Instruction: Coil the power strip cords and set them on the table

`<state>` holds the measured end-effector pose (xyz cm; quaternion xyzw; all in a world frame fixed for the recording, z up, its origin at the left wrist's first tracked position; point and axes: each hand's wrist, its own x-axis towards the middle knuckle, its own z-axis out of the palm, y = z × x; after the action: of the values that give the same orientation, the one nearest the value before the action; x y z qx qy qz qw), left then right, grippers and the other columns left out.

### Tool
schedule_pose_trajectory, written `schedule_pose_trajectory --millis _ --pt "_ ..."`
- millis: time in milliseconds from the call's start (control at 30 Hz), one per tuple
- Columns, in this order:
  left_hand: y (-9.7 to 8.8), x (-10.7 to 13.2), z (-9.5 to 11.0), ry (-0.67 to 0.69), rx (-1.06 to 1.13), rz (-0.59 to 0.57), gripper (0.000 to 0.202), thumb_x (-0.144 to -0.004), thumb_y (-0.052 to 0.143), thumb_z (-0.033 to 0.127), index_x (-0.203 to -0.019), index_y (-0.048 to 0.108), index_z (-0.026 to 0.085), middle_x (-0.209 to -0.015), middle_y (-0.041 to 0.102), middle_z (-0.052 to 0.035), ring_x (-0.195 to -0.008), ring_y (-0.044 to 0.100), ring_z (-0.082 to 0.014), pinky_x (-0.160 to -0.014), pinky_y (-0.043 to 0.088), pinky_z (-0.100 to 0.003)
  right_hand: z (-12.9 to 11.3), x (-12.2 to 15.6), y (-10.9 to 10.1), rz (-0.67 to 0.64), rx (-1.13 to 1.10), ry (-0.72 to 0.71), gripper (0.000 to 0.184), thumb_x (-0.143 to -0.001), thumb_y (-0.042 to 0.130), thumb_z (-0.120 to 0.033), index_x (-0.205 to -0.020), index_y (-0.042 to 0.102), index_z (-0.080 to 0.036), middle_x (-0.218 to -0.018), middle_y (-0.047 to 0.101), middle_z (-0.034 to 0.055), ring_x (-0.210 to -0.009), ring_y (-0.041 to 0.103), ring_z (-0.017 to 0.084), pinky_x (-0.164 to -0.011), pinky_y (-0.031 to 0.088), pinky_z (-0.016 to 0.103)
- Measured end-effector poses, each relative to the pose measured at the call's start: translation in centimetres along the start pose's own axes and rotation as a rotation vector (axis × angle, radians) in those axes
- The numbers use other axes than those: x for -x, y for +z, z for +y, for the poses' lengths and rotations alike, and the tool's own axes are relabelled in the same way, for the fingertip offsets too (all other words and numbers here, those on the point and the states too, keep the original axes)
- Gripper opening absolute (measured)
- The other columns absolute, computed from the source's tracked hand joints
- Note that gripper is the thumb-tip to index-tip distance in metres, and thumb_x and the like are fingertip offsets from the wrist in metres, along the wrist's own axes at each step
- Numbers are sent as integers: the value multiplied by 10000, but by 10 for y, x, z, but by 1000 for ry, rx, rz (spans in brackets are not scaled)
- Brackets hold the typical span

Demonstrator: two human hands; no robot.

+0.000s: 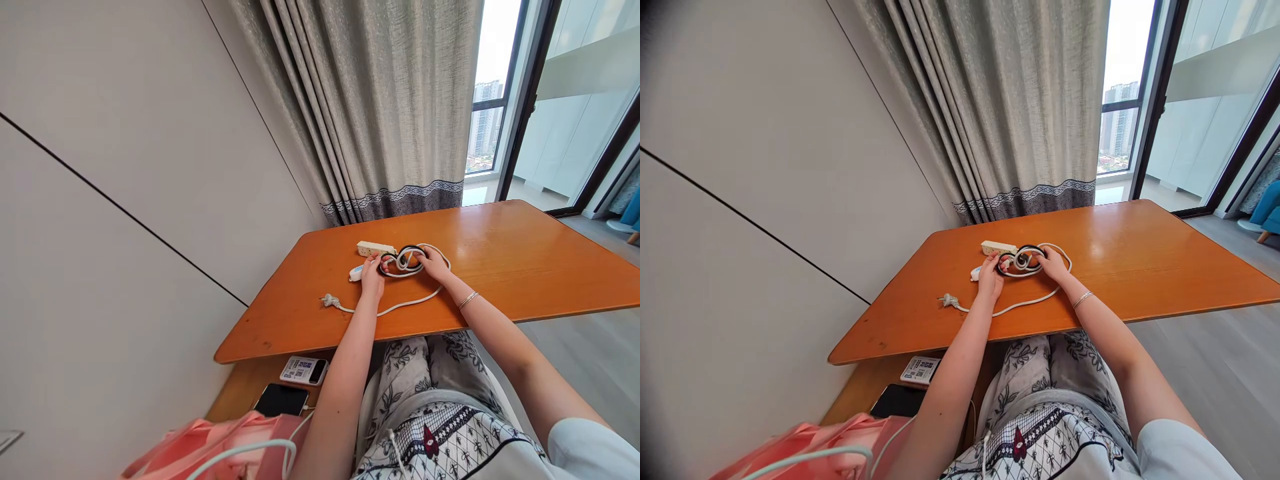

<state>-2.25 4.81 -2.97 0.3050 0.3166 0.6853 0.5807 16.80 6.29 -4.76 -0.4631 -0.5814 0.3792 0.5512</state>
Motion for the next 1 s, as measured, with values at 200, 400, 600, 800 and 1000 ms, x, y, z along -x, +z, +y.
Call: schedule_pose_trajectory --millis 200,400,600,800,1000 --pt "-1 2 4 111 -7 -39 357 -676 738 228 -1002 597 190 -742 667 5 -522 504 -55 -536 380 -192 1 -4 -6 121 -94 94 390 -785 602 -619 -775 518 -238 -602 494 -37 -565 501 153 -499 429 276" --pt "-4 6 9 109 -246 -96 303 -729 665 423 -895 645 170 -561 590 18 -473 534 -94 -486 417 -224 0 -5 -9 112 -264 180 485 -720 657 -702 -775 573 -227 -515 489 -40 -451 464 136 -411 361 269" --pt "-6 8 0 7 -463 -235 377 -718 682 519 -865 620 178 -533 631 10 -433 580 -131 -468 458 -247 -11 -6 -20 123 -428 136 510 -629 727 -687 -773 599 -214 -549 499 -38 -508 473 127 -478 402 271" --pt "-7 11 -20 48 -885 -495 270 -769 703 427 -878 621 194 -696 704 -22 -582 643 -153 -559 498 -262 -27 -1 -30 108 -512 89 401 -629 740 -563 -804 634 -219 -642 572 -15 -611 522 141 -546 431 262" --pt "-11 6 -21 404 -1006 -309 144 -786 669 234 -911 618 184 -1083 646 -93 -720 636 -139 -679 527 -283 -38 7 -30 -79 -555 102 493 -739 602 -715 -828 599 -230 -626 550 0 -594 542 163 -544 451 287"
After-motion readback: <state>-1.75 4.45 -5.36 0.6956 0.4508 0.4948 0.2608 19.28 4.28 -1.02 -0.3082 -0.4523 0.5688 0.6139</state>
